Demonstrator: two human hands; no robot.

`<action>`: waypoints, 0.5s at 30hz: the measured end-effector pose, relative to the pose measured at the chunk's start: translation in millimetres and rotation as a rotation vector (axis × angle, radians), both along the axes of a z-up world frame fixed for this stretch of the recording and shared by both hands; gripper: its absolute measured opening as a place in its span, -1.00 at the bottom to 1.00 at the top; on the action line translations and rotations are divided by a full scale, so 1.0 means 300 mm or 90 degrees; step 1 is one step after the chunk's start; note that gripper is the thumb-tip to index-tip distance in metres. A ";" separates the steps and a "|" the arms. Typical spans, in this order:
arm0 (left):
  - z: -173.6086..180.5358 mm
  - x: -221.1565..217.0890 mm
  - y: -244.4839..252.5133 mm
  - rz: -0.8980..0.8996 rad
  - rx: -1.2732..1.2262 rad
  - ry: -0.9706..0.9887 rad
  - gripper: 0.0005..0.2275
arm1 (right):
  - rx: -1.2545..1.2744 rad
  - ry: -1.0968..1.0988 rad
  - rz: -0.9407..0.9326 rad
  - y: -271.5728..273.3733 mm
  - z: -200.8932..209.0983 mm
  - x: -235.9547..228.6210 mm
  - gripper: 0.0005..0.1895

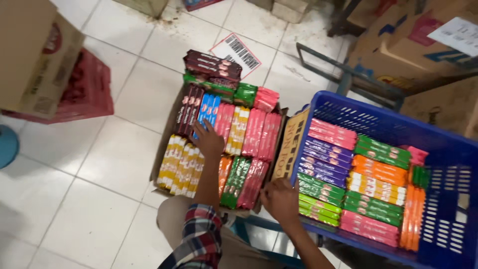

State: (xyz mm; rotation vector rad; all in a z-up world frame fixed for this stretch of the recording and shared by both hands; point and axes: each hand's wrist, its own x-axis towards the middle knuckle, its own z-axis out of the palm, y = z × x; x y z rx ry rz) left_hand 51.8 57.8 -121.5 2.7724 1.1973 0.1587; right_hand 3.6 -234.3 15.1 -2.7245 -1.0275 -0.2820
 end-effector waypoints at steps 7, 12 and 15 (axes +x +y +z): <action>-0.100 0.013 0.031 -0.036 0.138 -0.155 -0.10 | -0.017 -0.010 -0.004 0.010 0.055 0.008 -0.80; 0.141 -0.031 0.108 0.083 -0.432 -0.035 -0.15 | -0.057 0.048 -0.007 0.035 0.113 -0.008 -0.72; 0.064 -0.088 0.067 0.180 -0.592 -0.226 -0.07 | -0.007 -0.016 -0.043 0.018 0.020 0.003 -0.71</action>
